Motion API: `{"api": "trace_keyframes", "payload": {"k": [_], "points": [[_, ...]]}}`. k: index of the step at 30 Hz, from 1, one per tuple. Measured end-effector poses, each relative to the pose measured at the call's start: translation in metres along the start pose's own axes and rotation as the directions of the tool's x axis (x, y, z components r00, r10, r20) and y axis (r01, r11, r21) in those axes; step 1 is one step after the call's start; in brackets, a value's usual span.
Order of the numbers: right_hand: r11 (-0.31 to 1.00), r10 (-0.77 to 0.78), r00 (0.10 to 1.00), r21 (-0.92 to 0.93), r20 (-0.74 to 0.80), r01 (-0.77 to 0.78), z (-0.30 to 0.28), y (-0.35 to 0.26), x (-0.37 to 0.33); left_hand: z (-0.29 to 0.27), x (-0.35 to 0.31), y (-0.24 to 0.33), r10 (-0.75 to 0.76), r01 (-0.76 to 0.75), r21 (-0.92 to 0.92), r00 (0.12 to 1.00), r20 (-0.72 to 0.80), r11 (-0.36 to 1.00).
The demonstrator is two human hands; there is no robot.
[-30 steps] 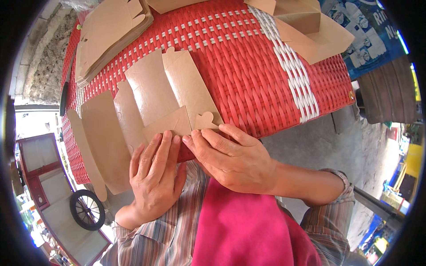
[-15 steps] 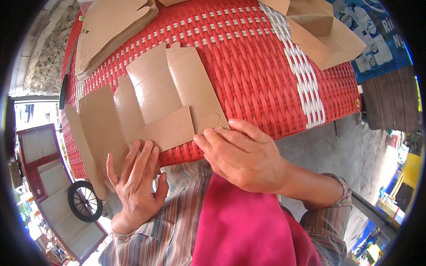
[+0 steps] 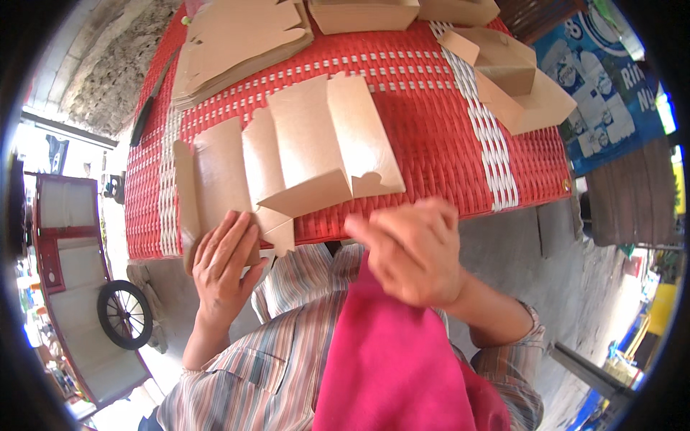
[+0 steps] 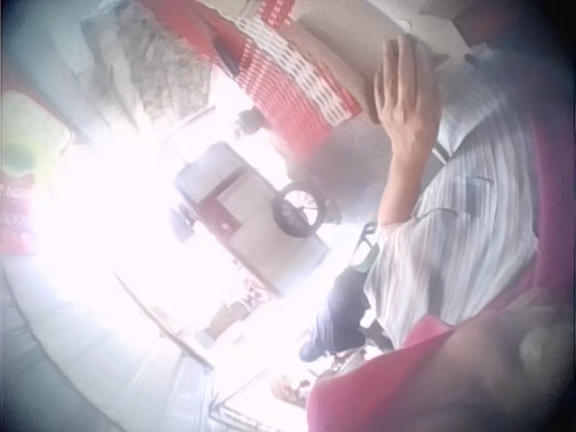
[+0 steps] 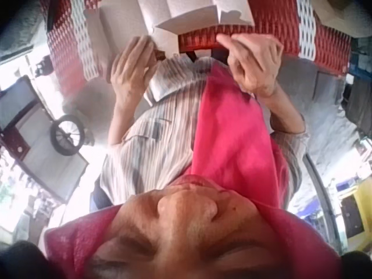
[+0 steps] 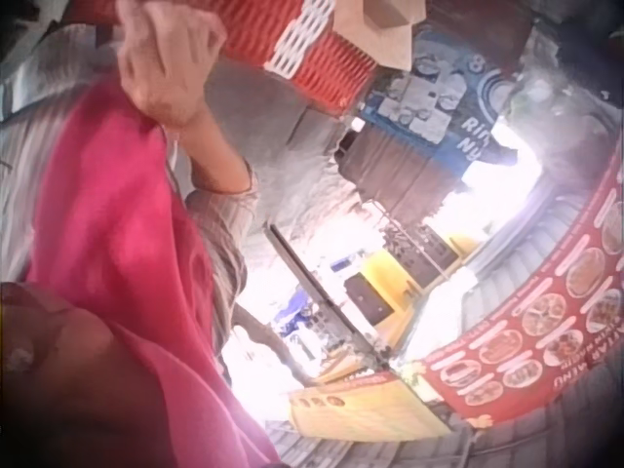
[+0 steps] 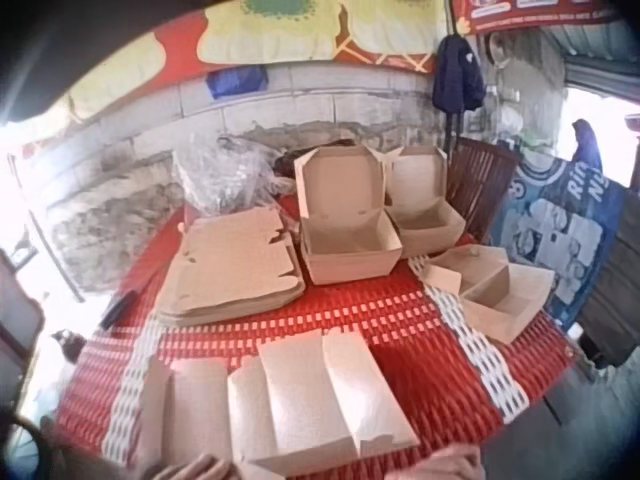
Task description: The person assembles small cardboard boxes by hand on a red woven table. They fold flat cardboard pieces along pre-scored lines, tuck flaps into slots, and secure the structure to form finished boxes. The person handles multiple units sequentially, placing completed boxes on the table.
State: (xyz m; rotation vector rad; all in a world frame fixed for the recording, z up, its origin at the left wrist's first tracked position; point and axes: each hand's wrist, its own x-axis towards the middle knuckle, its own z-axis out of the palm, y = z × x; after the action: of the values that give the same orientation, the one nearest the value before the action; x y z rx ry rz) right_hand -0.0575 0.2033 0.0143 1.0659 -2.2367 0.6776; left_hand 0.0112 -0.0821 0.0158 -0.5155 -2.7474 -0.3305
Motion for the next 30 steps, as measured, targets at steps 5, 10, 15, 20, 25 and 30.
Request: {"api": "trace_keyframes", "payload": {"k": [5, 10, 15, 20, 25, 30], "points": [[0.968, -0.233, 0.959, 0.137, 0.161, 0.212, 0.018, -0.030, 0.027, 0.010, 0.009, 0.012, 0.023, -0.031, -0.136, 0.998, -0.066, 0.990], [0.956, -0.280, 0.924, -0.015, 0.261, 0.294, 0.029, -0.019, 0.038, 0.001, 0.009, 0.012, 0.040, -0.055, -0.139, 0.994, -0.106, 0.989], [0.921, -0.301, 0.923, -0.180, 0.239, 0.346, 0.033, -0.025, 0.034, -0.004, 0.003, 0.010, -0.002, -0.004, -0.160, 0.999, -0.039, 0.987], [0.924, -0.347, 0.832, 0.008, 0.433, 0.382, 0.024, -0.015, 0.062, -0.008, 0.006, 0.004, -0.052, 0.039, -0.287, 0.998, -0.039, 0.957], [0.971, -0.227, 0.795, 0.193, 0.562, 0.140, 0.034, -0.002, 0.089, -0.019, 0.028, -0.002, -0.193, 0.183, -0.324, 0.981, 0.001, 0.928], [0.961, -0.113, 0.848, 0.275, 0.518, -0.041, 0.056, 0.009, 0.084, -0.003, 0.044, -0.013, -0.263, 0.230, -0.409, 0.964, -0.026, 0.883]]}}
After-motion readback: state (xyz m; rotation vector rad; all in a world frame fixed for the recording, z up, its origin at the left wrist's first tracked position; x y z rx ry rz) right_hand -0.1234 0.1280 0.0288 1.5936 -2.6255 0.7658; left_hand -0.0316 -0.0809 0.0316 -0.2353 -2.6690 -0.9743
